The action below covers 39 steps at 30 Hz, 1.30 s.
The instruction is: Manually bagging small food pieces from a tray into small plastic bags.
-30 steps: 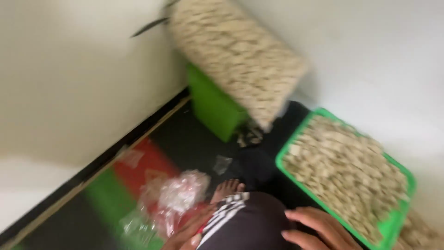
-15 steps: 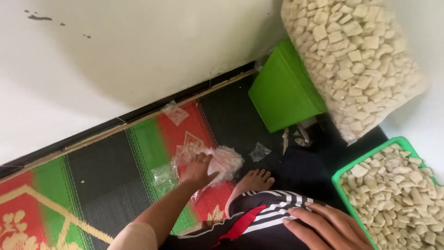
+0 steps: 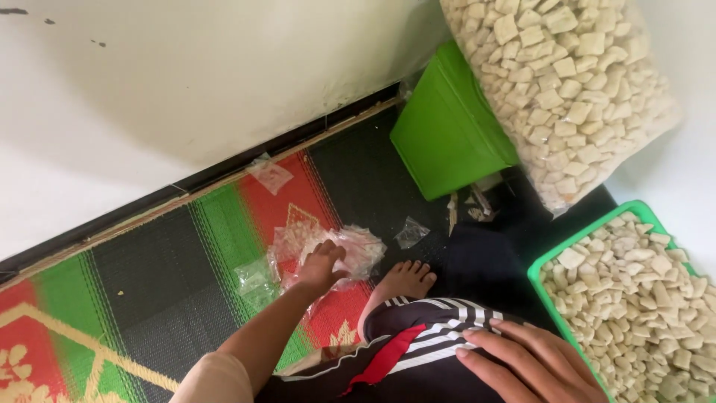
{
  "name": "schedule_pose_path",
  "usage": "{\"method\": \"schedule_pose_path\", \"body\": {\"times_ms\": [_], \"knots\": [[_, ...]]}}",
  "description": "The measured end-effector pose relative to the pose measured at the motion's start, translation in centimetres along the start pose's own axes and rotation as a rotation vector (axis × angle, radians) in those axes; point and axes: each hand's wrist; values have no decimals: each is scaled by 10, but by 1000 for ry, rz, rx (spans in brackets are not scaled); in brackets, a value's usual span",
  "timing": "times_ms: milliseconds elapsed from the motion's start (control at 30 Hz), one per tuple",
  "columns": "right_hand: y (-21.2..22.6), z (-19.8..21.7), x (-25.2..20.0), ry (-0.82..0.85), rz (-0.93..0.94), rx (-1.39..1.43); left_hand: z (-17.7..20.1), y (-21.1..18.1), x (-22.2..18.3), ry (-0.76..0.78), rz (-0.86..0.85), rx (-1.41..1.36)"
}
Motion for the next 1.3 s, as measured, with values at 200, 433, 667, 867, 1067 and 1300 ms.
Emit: {"method": "schedule_pose_path", "body": {"times_ms": [200,433,667,867,1067,1300], "knots": [[4,3,2,-34,1,16,-4,18,-5,-176,-45,-372],[-8,-1,-5,-17,57,37,51,-1,-27,-171,221,-630],[-5,15,-9,-168,-178,531,132,-83,-46,-366,-252,-806],[-13,44,-5,-508,-443,671,233,-200,-81,-405,-866,-832],[-17,80,-34,-650,-483,445,261,-276,-83,-315,-1172,-659],[-21,94,-70,-640,-437,437,261,-318,-92,-201,-1292,-531]]}}
Point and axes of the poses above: each hand's wrist, its own x-axis towards the middle knuckle, its own z-axis out of the back of the hand, y = z × x, and after that the axes turned 13 degrees about x, right-handed
